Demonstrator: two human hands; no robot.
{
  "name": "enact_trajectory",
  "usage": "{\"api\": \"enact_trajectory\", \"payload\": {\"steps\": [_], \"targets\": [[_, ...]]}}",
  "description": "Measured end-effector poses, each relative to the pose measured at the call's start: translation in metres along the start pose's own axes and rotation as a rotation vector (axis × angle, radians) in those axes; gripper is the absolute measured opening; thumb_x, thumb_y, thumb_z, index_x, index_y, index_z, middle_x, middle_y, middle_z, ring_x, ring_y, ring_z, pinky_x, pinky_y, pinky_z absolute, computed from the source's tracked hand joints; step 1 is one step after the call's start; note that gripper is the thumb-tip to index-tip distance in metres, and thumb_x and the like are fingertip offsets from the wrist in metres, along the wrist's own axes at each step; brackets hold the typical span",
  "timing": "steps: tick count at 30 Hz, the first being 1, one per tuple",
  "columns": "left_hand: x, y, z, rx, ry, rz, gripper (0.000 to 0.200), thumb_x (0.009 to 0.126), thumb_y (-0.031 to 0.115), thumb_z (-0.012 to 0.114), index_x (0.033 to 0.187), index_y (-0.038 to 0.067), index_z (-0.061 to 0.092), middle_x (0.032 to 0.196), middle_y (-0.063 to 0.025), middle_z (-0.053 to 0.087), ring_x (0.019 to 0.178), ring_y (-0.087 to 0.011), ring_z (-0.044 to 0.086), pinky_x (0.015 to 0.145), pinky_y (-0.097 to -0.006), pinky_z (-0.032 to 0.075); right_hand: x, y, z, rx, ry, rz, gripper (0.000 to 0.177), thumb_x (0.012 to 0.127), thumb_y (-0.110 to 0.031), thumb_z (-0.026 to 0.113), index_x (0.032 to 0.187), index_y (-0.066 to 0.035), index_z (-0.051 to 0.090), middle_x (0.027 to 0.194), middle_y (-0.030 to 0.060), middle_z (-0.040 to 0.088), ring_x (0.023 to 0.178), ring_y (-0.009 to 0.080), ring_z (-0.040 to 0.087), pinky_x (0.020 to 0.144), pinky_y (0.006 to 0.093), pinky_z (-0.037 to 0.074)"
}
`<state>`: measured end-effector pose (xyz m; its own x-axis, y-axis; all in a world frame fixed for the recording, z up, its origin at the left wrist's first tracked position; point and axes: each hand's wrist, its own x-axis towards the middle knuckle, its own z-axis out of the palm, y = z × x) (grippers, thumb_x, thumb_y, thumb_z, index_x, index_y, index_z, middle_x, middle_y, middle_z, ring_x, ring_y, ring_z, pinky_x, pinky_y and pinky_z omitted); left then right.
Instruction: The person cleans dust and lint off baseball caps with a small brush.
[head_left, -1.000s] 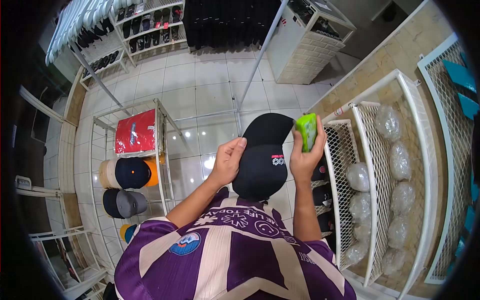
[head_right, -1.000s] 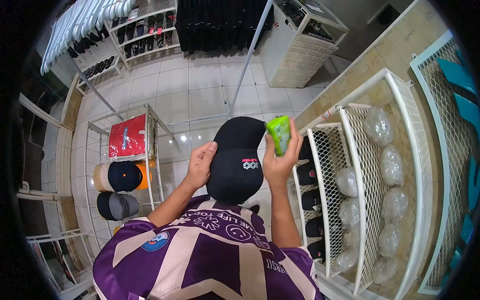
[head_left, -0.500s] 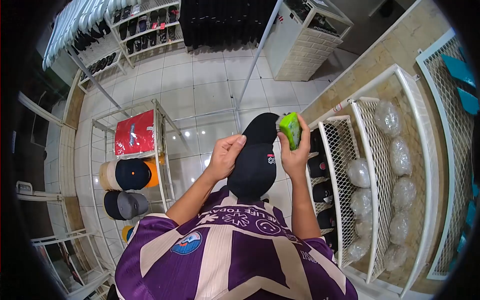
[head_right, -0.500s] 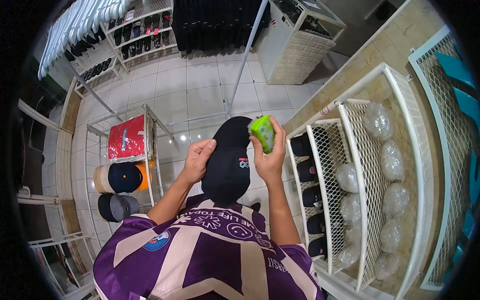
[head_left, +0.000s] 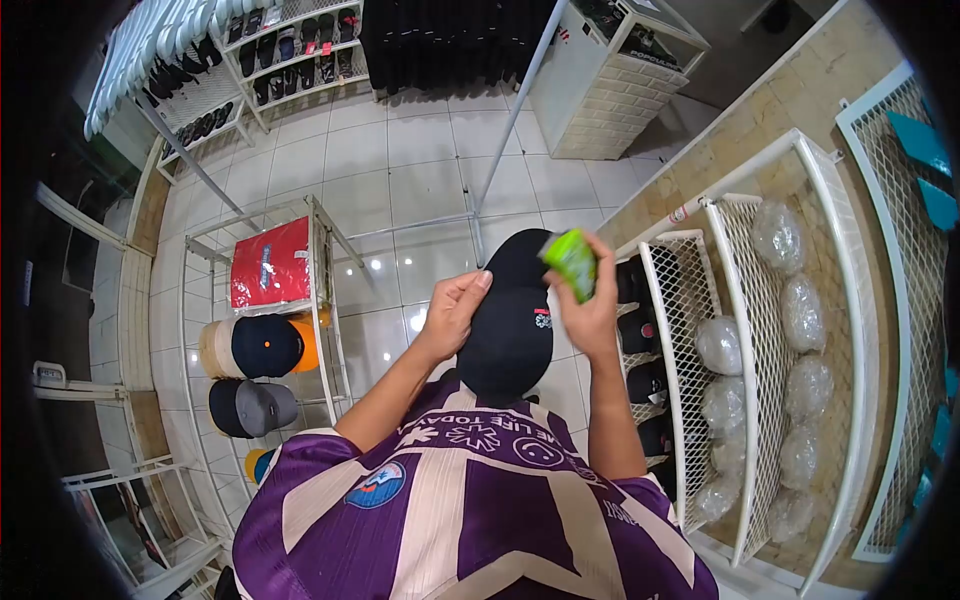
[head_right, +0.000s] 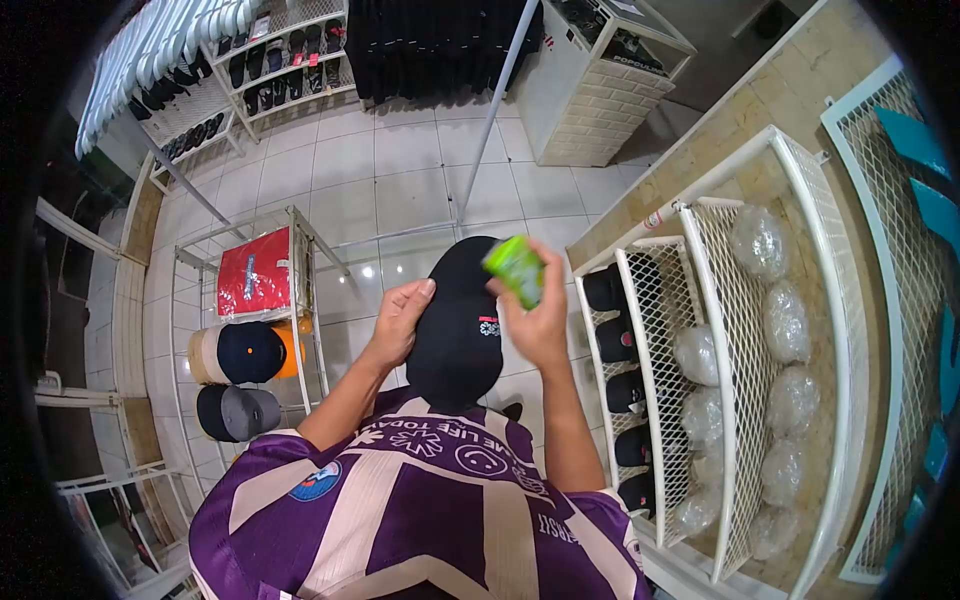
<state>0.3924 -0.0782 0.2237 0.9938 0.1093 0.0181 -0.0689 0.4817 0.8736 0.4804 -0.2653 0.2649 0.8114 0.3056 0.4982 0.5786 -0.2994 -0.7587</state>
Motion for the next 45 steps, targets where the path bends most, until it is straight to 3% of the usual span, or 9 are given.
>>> {"api": "enact_trajectory", "payload": {"steps": [5,11,17,22,24,33,36,41,45], "targets": [[-0.004,-0.001,0.000,-0.107,0.003,0.011,0.032,0.108,0.029,0.053,0.098,0.001,0.066,0.085,0.0008,0.066,0.075,-0.0046,0.060,0.067,-0.0219,0.050,-0.005,0.017,0.007,-0.023,0.282,0.135,0.062,0.087,-0.012,0.079,0.138,0.001,0.047,0.125,0.0191,0.058,0.118,0.0302,0.057,0.103,0.0379,0.043],[0.002,0.008,-0.001,0.078,-0.047,-0.267,0.032,0.102,0.030,0.062,0.109,-0.001,0.070,0.093,-0.0024,0.071,0.077,-0.0075,0.066,0.070,-0.0230,0.054,-0.020,-0.008,-0.006,0.040,-0.168,-0.049,0.063,0.085,-0.007,0.078,0.138,0.002,0.047,0.128,0.0154,0.056,0.118,0.0258,0.056,0.103,0.0373,0.044],[0.003,-0.004,0.002,-0.012,-0.043,-0.276,0.030,0.102,0.027,0.063,0.111,-0.001,0.070,0.094,-0.0039,0.072,0.078,-0.0086,0.067,0.070,-0.0238,0.055,-0.011,0.024,0.005,0.117,0.149,0.097,0.062,0.085,-0.005,0.078,0.139,0.002,0.049,0.126,0.0152,0.059,0.119,0.0233,0.057,0.103,0.0360,0.045],[0.002,-0.008,-0.007,0.025,-0.105,-0.299,0.031,0.102,0.027,0.063,0.112,-0.001,0.068,0.096,-0.0055,0.072,0.080,-0.0098,0.068,0.072,-0.0246,0.056,-0.007,0.006,0.005,0.033,0.007,0.008,0.059,0.080,-0.007,0.081,0.134,-0.002,0.058,0.123,0.0178,0.061,0.115,0.0342,0.060,0.100,0.0376,0.046],[-0.005,-0.004,-0.002,-0.066,-0.087,-0.299,0.032,0.102,0.028,0.063,0.112,-0.002,0.068,0.097,-0.0065,0.072,0.082,-0.0108,0.069,0.074,-0.0254,0.057,0.000,0.021,0.007,-0.018,0.286,0.225,0.059,0.081,-0.008,0.081,0.135,-0.001,0.057,0.123,0.0176,0.061,0.115,0.0324,0.060,0.100,0.0383,0.046],[-0.007,0.005,0.001,-0.182,-0.031,-0.279,0.032,0.102,0.028,0.062,0.115,-0.001,0.067,0.101,-0.0078,0.073,0.085,-0.0134,0.071,0.076,-0.0274,0.058,-0.012,0.008,0.003,0.094,0.047,-0.052,0.063,0.086,-0.012,0.079,0.140,0.001,0.051,0.124,0.0165,0.059,0.117,0.0289,0.059,0.102,0.0374,0.045],[-0.013,-0.001,0.003,-0.140,-0.074,-0.299,0.033,0.102,0.028,0.062,0.116,-0.002,0.067,0.102,-0.0077,0.073,0.086,-0.0133,0.071,0.076,-0.0273,0.058,-0.006,0.024,0.010,0.514,0.227,0.306,0.066,0.089,-0.010,0.077,0.144,0.003,0.044,0.131,0.0144,0.057,0.121,0.0236,0.055,0.106,0.0368,0.043],[-0.009,0.003,-0.001,-0.150,-0.011,-0.327,0.036,0.101,0.031,0.063,0.115,-0.002,0.067,0.100,-0.0068,0.073,0.084,-0.0123,0.070,0.075,-0.0262,0.058,-0.026,0.001,0.001,0.070,-0.093,-0.062,0.058,0.092,-0.005,0.071,0.143,0.002,0.046,0.129,0.0146,0.058,0.116,0.0229,0.058,0.102,0.0342,0.047],[-0.012,-0.006,0.004,-0.070,-0.044,-0.400,0.035,0.100,0.031,0.064,0.113,-0.001,0.067,0.099,-0.0080,0.073,0.080,-0.0129,0.071,0.072,-0.0261,0.058,-0.011,0.022,0.001,0.320,0.054,0.279,0.060,0.089,0.000,0.071,0.144,0.002,0.046,0.136,0.0156,0.055,0.128,0.0252,0.052,0.110,0.0349,0.039]]}}
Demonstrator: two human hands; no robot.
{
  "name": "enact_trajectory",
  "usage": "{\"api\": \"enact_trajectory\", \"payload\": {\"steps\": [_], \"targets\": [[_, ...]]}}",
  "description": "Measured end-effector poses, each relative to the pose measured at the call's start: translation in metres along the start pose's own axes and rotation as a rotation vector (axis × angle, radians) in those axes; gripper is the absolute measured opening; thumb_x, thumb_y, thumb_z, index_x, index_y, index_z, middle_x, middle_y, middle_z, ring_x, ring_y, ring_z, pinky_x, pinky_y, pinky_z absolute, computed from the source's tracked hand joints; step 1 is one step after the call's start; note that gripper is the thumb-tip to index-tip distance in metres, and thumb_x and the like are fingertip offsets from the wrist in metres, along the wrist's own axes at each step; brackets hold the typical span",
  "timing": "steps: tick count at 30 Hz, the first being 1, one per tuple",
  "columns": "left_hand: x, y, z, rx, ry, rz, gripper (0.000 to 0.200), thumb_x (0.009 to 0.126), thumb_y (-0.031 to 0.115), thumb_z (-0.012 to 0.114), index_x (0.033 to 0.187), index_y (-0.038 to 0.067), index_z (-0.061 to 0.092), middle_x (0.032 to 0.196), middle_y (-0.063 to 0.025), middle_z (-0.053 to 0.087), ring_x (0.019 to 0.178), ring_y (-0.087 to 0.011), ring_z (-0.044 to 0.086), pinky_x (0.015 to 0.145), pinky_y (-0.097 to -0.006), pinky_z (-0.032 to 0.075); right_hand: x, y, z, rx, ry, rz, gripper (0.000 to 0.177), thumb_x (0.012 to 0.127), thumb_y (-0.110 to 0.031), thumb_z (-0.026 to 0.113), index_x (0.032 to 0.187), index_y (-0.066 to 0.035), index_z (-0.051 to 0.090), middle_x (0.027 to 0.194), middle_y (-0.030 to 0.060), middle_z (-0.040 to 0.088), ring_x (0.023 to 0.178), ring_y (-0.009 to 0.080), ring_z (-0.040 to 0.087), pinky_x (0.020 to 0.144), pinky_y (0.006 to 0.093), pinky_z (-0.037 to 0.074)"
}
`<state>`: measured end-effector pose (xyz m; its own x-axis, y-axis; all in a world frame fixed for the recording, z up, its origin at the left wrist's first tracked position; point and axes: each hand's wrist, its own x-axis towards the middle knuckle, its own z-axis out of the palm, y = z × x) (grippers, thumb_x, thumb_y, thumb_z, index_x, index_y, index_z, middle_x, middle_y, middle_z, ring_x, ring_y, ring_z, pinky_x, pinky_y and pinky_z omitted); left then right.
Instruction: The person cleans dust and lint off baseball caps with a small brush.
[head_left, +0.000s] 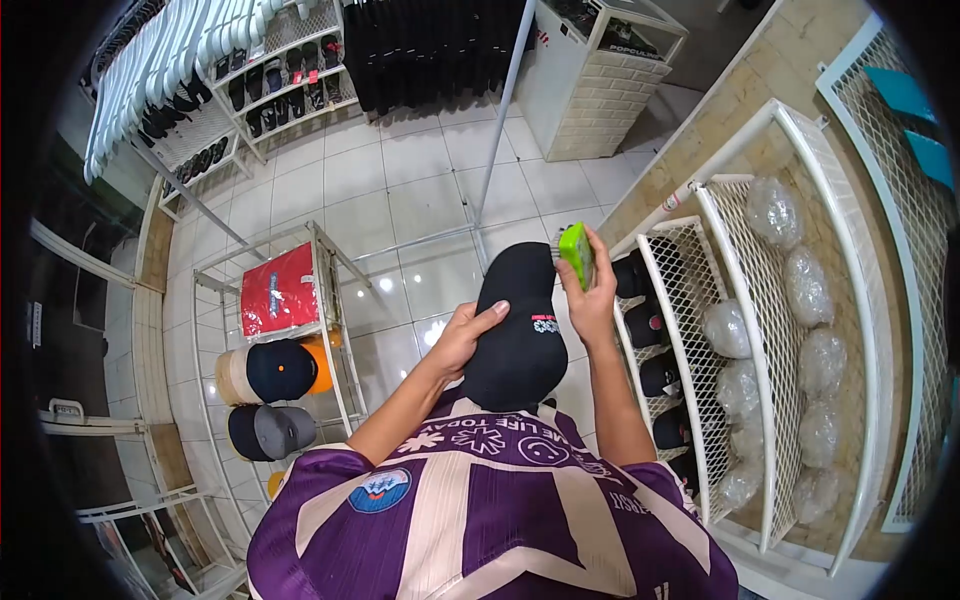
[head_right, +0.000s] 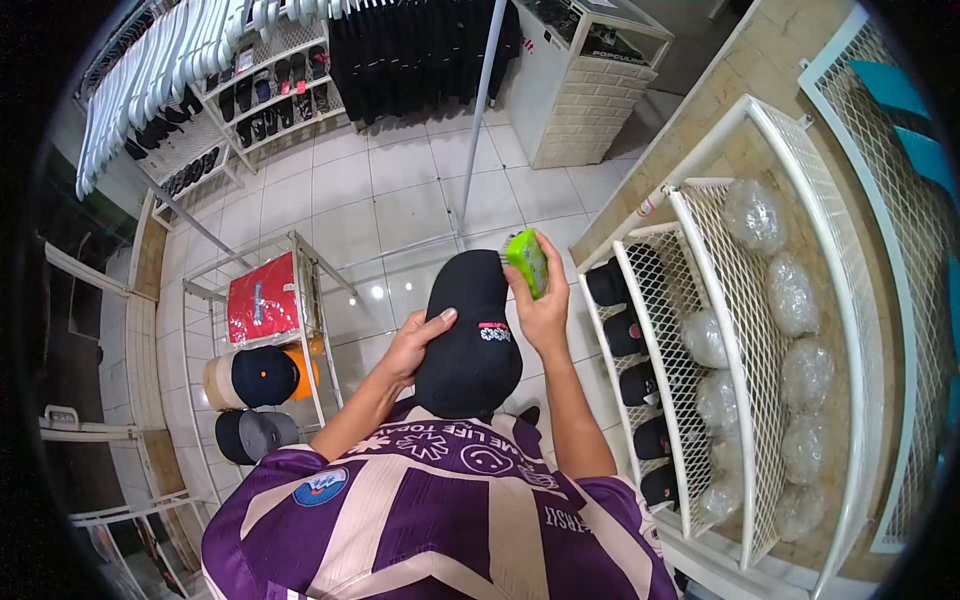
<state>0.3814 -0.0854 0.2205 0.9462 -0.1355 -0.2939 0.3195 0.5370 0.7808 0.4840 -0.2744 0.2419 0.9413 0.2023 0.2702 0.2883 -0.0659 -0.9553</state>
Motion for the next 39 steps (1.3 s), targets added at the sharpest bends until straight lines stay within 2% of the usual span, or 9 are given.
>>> {"api": "enact_trajectory", "payload": {"steps": [4,10,14,17,20,24,30,34,39], "targets": [[0.005,0.013,-0.003,-0.121,0.048,0.085,0.035,0.100,0.030,0.064,0.115,-0.001,0.066,0.099,-0.0086,0.073,0.081,-0.0138,0.071,0.075,-0.0272,0.059,-0.021,-0.006,0.011,-0.111,-0.189,-0.231,0.065,0.082,-0.010,0.081,0.139,0.001,0.052,0.129,0.0142,0.060,0.124,0.0254,0.056,0.107,0.0371,0.042],[0.001,-0.003,-0.001,0.014,-0.056,-0.001,0.037,0.101,0.032,0.063,0.117,-0.001,0.065,0.101,-0.0094,0.073,0.083,-0.0147,0.072,0.076,-0.0299,0.059,0.006,0.016,0.003,-0.037,0.217,-0.090,0.059,0.087,-0.009,0.078,0.139,0.003,0.051,0.131,0.0181,0.060,0.121,0.0252,0.057,0.106,0.0372,0.043],[0.000,0.024,0.002,-0.134,-0.025,0.097,0.044,0.099,0.034,0.066,0.121,-0.004,0.062,0.103,-0.0119,0.072,0.086,-0.0178,0.072,0.080,-0.0313,0.060,-0.022,-0.001,0.007,-0.091,-0.149,-0.200,0.067,0.086,-0.010,0.080,0.143,0.002,0.047,0.135,0.0148,0.056,0.121,0.0247,0.058,0.105,0.0355,0.045],[-0.001,0.007,-0.004,0.075,-0.062,-0.002,0.038,0.100,0.031,0.065,0.116,-0.003,0.066,0.104,-0.0080,0.072,0.087,-0.0126,0.070,0.077,-0.0275,0.058,-0.017,-0.004,0.008,0.281,-0.062,0.018,0.067,0.086,-0.011,0.080,0.143,0.001,0.047,0.132,0.0136,0.057,0.121,0.0239,0.057,0.104,0.0361,0.045],[0.000,0.001,0.003,-0.001,-0.043,0.048,0.038,0.100,0.033,0.064,0.115,-0.003,0.067,0.102,-0.0073,0.073,0.084,-0.0116,0.070,0.075,-0.0267,0.057,0.000,-0.004,0.007,0.177,0.107,-0.020,0.066,0.086,-0.009,0.079,0.143,0.000,0.048,0.130,0.0123,0.057,0.120,0.0227,0.057,0.103,0.0349,0.046],[-0.004,0.023,0.001,-0.130,0.011,0.090,0.038,0.101,0.033,0.063,0.114,-0.002,0.067,0.098,-0.0076,0.073,0.082,-0.0128,0.071,0.072,-0.0264,0.058,-0.021,-0.007,0.015,-0.099,-0.127,-0.218,0.062,0.089,-0.005,0.075,0.144,0.001,0.046,0.132,0.0133,0.057,0.119,0.0229,0.058,0.103,0.0344,0.046],[-0.013,0.011,0.008,-0.051,-0.052,0.043,0.036,0.102,0.031,0.062,0.116,-0.002,0.066,0.102,-0.0081,0.073,0.086,-0.0131,0.071,0.077,-0.0270,0.058,0.009,-0.004,0.009,0.260,0.128,-0.063,0.060,0.092,-0.009,0.074,0.143,0.004,0.047,0.130,0.0151,0.059,0.120,0.0225,0.057,0.106,0.0342,0.043],[-0.011,0.023,0.001,-0.170,-0.010,0.098,0.038,0.102,0.031,0.061,0.120,-0.003,0.064,0.103,-0.0095,0.073,0.089,-0.0151,0.072,0.079,-0.0292,0.060,-0.032,-0.014,0.013,0.004,-0.175,-0.162,0.067,0.087,-0.004,0.075,0.146,0.003,0.044,0.142,0.0163,0.052,0.133,0.0244,0.049,0.112,0.0363,0.037],[-0.011,0.002,0.006,-0.126,-0.035,0.021,0.039,0.102,0.032,0.062,0.119,-0.003,0.064,0.104,-0.0107,0.073,0.085,-0.0170,0.073,0.077,-0.0304,0.061,-0.002,-0.015,0.008,-0.010,0.078,-0.110,0.058,0.087,-0.006,0.076,0.139,0.001,0.053,0.124,0.0160,0.062,0.116,0.0235,0.060,0.102,0.0347,0.046]]}}
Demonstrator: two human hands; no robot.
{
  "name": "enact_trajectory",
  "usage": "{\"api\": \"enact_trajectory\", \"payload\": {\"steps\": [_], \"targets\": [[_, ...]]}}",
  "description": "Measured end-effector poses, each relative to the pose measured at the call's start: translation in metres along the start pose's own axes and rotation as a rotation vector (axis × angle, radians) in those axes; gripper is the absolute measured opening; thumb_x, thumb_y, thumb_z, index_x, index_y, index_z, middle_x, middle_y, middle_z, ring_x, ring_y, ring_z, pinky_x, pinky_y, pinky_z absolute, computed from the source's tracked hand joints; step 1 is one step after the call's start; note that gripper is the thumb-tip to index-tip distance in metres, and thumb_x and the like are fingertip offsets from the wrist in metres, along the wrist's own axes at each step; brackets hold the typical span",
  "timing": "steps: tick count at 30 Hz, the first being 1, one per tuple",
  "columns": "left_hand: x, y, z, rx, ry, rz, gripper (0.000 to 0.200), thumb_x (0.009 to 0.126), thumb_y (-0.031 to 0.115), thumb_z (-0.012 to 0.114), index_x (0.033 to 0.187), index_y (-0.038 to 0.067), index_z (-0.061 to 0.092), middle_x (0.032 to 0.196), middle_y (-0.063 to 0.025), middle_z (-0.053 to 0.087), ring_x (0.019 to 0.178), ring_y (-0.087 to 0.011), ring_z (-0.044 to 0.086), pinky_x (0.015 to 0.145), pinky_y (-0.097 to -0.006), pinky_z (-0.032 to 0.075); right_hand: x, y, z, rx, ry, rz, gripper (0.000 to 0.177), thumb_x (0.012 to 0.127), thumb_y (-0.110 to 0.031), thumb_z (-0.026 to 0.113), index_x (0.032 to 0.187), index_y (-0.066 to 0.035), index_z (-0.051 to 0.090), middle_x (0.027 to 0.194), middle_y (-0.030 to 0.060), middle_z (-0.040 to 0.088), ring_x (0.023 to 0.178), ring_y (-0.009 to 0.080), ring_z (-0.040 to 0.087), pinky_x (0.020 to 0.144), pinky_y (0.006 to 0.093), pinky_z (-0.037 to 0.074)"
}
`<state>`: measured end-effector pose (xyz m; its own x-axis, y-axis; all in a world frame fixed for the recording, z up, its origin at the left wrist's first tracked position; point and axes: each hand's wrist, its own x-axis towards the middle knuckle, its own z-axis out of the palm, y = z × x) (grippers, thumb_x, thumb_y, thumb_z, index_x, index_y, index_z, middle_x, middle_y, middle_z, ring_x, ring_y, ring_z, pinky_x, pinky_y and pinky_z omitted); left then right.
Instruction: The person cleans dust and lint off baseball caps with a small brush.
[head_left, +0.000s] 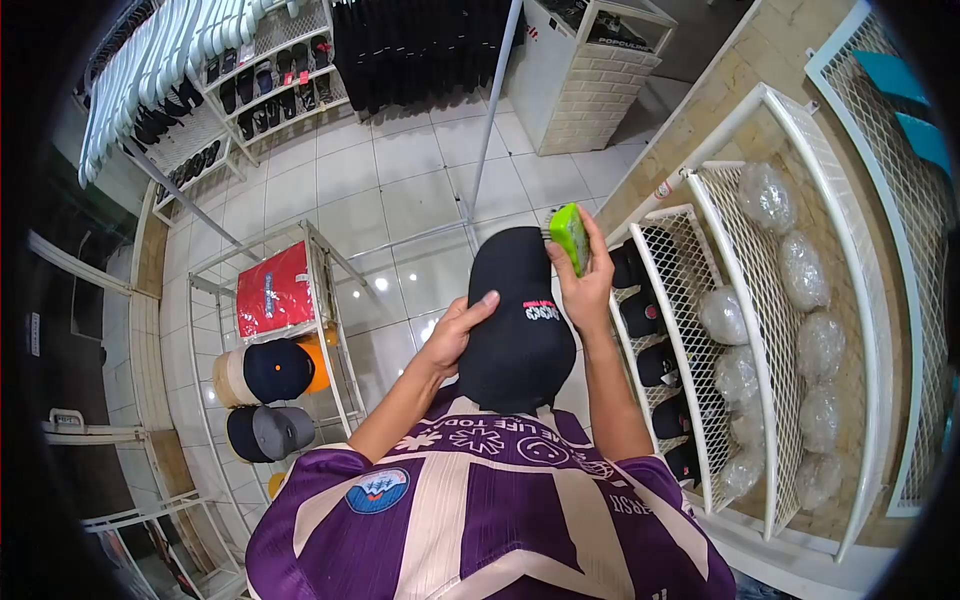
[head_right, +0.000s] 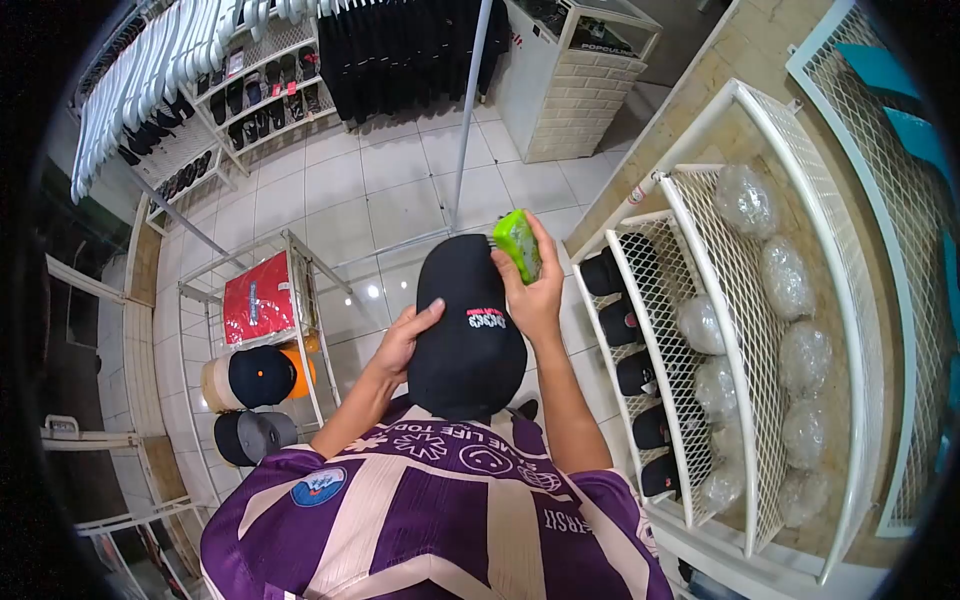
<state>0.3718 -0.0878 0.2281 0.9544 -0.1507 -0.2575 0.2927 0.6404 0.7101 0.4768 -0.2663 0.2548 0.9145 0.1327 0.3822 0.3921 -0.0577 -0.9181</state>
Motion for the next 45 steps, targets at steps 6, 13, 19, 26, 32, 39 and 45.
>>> {"api": "enact_trajectory", "payload": {"steps": [6,13,19,26,32,39,45], "targets": [[-0.001,0.013,-0.005,0.026,0.004,0.030,0.041,0.102,0.034,0.060,0.121,-0.003,0.063,0.105,-0.0112,0.073,0.084,-0.0175,0.073,0.078,-0.0306,0.061,-0.020,0.004,0.002,0.024,-0.128,-0.060,0.060,0.088,-0.007,0.076,0.141,0.002,0.051,0.129,0.0159,0.060,0.121,0.0238,0.057,0.105,0.0350,0.043],[-0.003,0.022,0.007,-0.114,0.035,0.062,0.040,0.103,0.033,0.060,0.121,-0.003,0.063,0.105,-0.0120,0.072,0.085,-0.0175,0.073,0.077,-0.0303,0.061,-0.024,-0.008,-0.006,-0.069,-0.186,-0.159,0.061,0.088,-0.008,0.076,0.142,0.003,0.049,0.132,0.0152,0.058,0.121,0.0237,0.057,0.106,0.0350,0.043],[-0.002,0.000,-0.009,-0.011,-0.055,0.015,0.038,0.103,0.030,0.060,0.122,-0.003,0.063,0.106,-0.0121,0.073,0.088,-0.0180,0.073,0.080,-0.0311,0.061,0.001,0.007,-0.008,-0.018,0.007,-0.049,0.060,0.088,-0.006,0.075,0.142,0.002,0.050,0.129,0.0159,0.060,0.118,0.0232,0.058,0.102,0.0336,0.045],[-0.004,0.029,-0.007,-0.096,-0.058,0.063,0.043,0.104,0.035,0.058,0.122,-0.004,0.063,0.108,-0.0113,0.073,0.091,-0.0170,0.073,0.082,-0.0306,0.061,-0.023,-0.004,0.000,0.159,-0.197,-0.033,0.064,0.088,-0.004,0.076,0.144,0.003,0.046,0.135,0.0152,0.056,0.126,0.0229,0.054,0.107,0.0363,0.042],[-0.007,0.014,-0.010,0.048,-0.134,0.031,0.044,0.104,0.035,0.057,0.124,-0.003,0.062,0.110,-0.0106,0.072,0.095,-0.0163,0.072,0.084,-0.0283,0.059,0.007,-0.008,-0.004,0.280,0.005,0.061,0.063,0.090,-0.002,0.073,0.145,0.005,0.043,0.136,0.0148,0.055,0.125,0.0217,0.054,0.108,0.0348,0.042],[0.001,0.016,-0.012,-0.022,-0.064,0.060,0.051,0.105,0.042,0.052,0.126,-0.003,0.061,0.113,-0.0131,0.071,0.096,-0.0179,0.072,0.084,-0.0299,0.059,-0.013,-0.005,0.000,0.142,-0.067,-0.047,0.062,0.090,-0.001,0.072,0.145,0.005,0.043,0.137,0.0157,0.054,0.127,0.0228,0.053,0.110,0.0361,0.040],[0.005,0.022,-0.014,-0.176,-0.024,0.121,0.051,0.106,0.041,0.051,0.129,-0.003,0.059,0.114,-0.0119,0.071,0.095,-0.0175,0.073,0.082,-0.0292,0.060,-0.003,-0.020,0.000,0.083,-0.149,-0.087,0.061,0.089,-0.009,0.077,0.142,0.002,0.049,0.133,0.0144,0.058,0.123,0.0221,0.055,0.108,0.0350,0.041]]}}
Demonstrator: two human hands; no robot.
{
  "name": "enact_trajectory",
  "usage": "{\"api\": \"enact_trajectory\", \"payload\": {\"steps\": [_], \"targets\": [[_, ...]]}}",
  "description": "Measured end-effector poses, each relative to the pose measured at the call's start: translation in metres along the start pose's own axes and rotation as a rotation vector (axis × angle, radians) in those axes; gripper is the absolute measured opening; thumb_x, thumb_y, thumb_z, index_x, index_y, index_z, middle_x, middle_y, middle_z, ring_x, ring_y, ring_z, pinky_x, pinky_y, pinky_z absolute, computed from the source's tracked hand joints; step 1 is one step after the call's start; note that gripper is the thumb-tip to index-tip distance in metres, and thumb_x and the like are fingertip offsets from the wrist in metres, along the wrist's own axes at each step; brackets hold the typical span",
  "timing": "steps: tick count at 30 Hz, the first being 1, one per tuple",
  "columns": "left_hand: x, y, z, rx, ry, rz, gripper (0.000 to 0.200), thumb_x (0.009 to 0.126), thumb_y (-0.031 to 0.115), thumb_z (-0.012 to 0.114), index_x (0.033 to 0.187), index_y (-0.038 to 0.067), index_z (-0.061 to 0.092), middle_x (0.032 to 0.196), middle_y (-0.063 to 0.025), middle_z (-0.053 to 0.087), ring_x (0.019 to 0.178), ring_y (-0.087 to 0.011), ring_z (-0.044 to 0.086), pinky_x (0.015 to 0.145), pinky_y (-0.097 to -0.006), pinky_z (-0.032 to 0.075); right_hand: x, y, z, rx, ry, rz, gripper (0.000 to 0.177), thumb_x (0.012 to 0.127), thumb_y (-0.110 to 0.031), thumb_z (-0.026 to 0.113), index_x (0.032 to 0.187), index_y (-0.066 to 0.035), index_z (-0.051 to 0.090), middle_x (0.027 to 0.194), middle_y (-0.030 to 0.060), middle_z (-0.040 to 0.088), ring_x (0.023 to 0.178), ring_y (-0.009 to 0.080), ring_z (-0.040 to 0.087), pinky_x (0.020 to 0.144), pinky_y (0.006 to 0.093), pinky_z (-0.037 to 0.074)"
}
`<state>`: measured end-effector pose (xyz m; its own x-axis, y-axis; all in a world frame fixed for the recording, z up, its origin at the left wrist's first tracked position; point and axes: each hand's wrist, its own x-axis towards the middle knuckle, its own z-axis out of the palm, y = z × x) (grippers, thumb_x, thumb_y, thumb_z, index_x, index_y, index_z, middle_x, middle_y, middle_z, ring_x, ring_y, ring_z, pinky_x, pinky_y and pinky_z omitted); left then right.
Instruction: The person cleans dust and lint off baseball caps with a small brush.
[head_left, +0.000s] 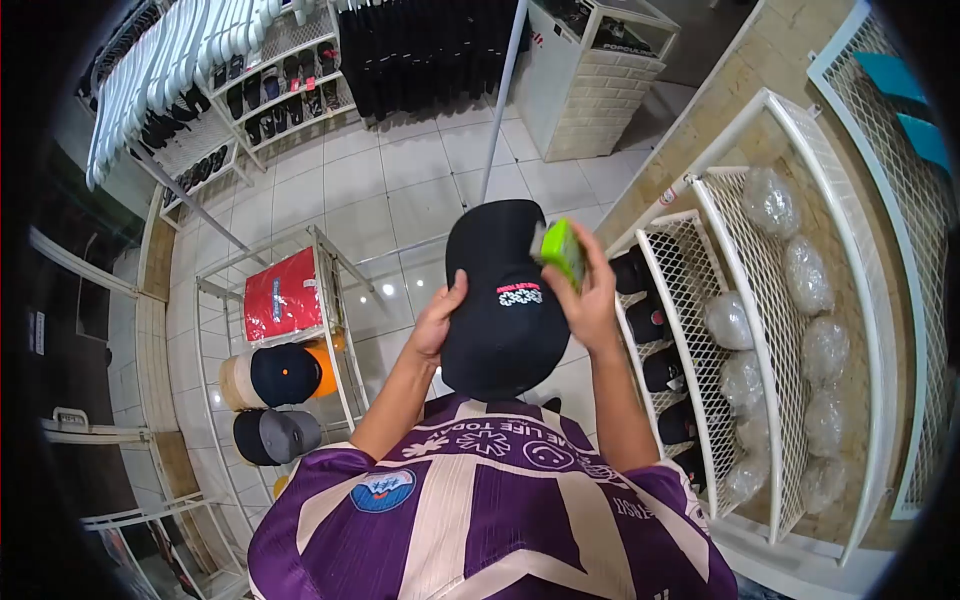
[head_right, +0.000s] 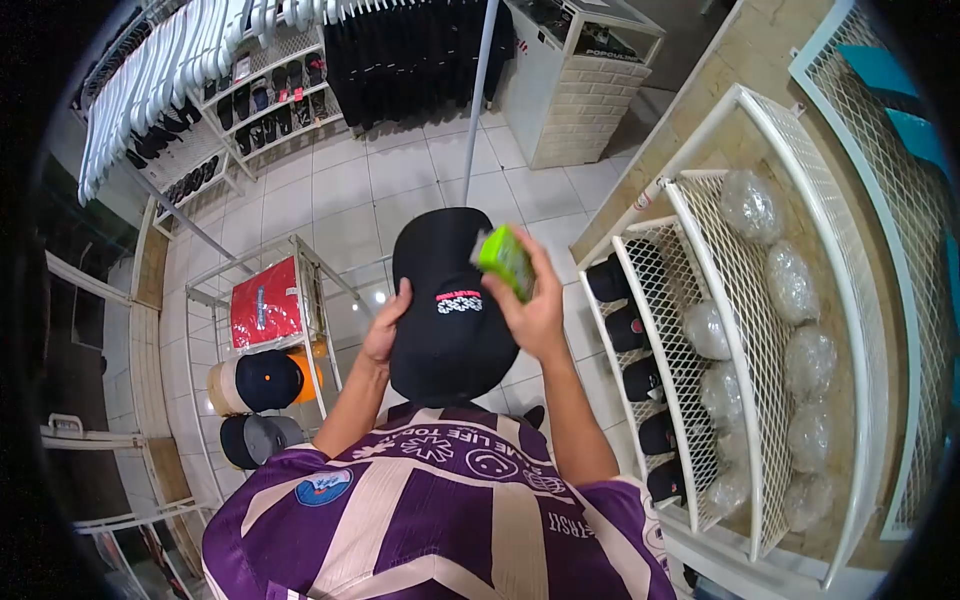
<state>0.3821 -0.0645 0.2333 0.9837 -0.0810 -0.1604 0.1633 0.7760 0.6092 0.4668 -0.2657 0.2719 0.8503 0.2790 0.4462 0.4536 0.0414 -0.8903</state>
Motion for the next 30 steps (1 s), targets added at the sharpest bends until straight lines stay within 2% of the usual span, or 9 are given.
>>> {"api": "enact_trajectory", "payload": {"steps": [8,12,14,18,20,24,26,28,30], "targets": [[-0.001,-0.013,0.003,0.047,-0.021,-0.051,0.045,0.105,0.038,0.055,0.120,-0.004,0.065,0.106,-0.0119,0.073,0.088,-0.0172,0.073,0.079,-0.0280,0.060,0.009,0.004,-0.002,-0.108,0.105,0.014,0.059,0.089,-0.007,0.075,0.141,0.002,0.050,0.132,0.0178,0.059,0.122,0.0241,0.057,0.106,0.0357,0.043],[-0.001,0.015,0.011,-0.064,0.020,0.020,0.043,0.106,0.034,0.054,0.123,-0.004,0.063,0.108,-0.0133,0.073,0.088,-0.0176,0.073,0.078,-0.0291,0.061,-0.005,-0.002,0.001,-0.121,-0.117,-0.022,0.060,0.088,-0.008,0.076,0.142,0.002,0.050,0.134,0.0171,0.059,0.125,0.0246,0.056,0.107,0.0374,0.042],[-0.001,0.011,0.000,-0.033,-0.001,0.022,0.045,0.105,0.036,0.054,0.124,-0.004,0.063,0.110,-0.0128,0.073,0.089,-0.0171,0.073,0.079,-0.0283,0.060,-0.015,0.006,0.007,0.113,-0.083,0.078,0.062,0.088,-0.008,0.076,0.142,0.003,0.049,0.135,0.0167,0.058,0.126,0.0242,0.055,0.108,0.0374,0.041],[-0.007,-0.012,-0.009,0.109,-0.051,0.013,0.047,0.106,0.038,0.053,0.124,-0.004,0.063,0.111,-0.0107,0.072,0.092,-0.0148,0.072,0.081,-0.0259,0.057,0.013,0.028,-0.004,-0.105,0.093,0.019,0.059,0.091,-0.006,0.072,0.144,0.004,0.046,0.132,0.0155,0.059,0.124,0.0230,0.056,0.107,0.0352,0.042],[-0.004,-0.006,-0.012,0.149,-0.116,0.056,0.048,0.106,0.039,0.052,0.124,-0.004,0.063,0.111,-0.0103,0.072,0.093,-0.0141,0.071,0.081,-0.0261,0.057,0.022,0.027,-0.008,0.089,0.304,-0.020,0.055,0.094,-0.005,0.068,0.144,0.006,0.046,0.129,0.0139,0.060,0.121,0.0197,0.057,0.104,0.0333,0.044],[-0.006,-0.003,-0.006,0.042,-0.038,0.097,0.050,0.106,0.041,0.051,0.124,-0.004,0.063,0.111,-0.0102,0.072,0.094,-0.0141,0.071,0.081,-0.0259,0.058,0.000,0.031,-0.031,0.570,0.212,0.105,0.057,0.094,-0.008,0.069,0.144,0.005,0.045,0.129,0.0118,0.060,0.115,0.0160,0.060,0.102,0.0286,0.045],[0.004,-0.015,-0.020,0.014,-0.073,0.055,0.054,0.106,0.045,0.049,0.126,-0.004,0.061,0.111,-0.0103,0.072,0.094,-0.0153,0.072,0.084,-0.0279,0.058,-0.006,0.029,-0.031,0.856,-0.108,0.317,0.061,0.093,-0.015,0.072,0.144,0.004,0.045,0.130,0.0113,0.061,0.115,0.0160,0.061,0.102,0.0275,0.046],[0.002,-0.008,-0.005,0.000,-0.025,0.111,0.042,0.104,0.035,0.057,0.123,-0.003,0.065,0.109,-0.0085,0.073,0.094,-0.0148,0.071,0.085,-0.0292,0.058,-0.001,0.037,-0.042,0.908,-0.176,0.365,0.066,0.090,-0.020,0.076,0.144,0.004,0.045,0.131,0.0111,0.061,0.117,0.0167,0.060,0.103,0.0278,0.045],[0.006,-0.004,-0.024,0.375,-0.154,0.113,0.025,0.098,0.017,0.068,0.114,-0.002,0.070,0.105,-0.0069,0.074,0.093,-0.0132,0.070,0.085,-0.0298,0.057,0.002,0.039,-0.050,0.777,-0.151,0.411,0.065,0.091,-0.019,0.075,0.144,0.003,0.046,0.130,0.0112,0.061,0.118,0.0173,0.061,0.102,0.0280,0.046]]}}
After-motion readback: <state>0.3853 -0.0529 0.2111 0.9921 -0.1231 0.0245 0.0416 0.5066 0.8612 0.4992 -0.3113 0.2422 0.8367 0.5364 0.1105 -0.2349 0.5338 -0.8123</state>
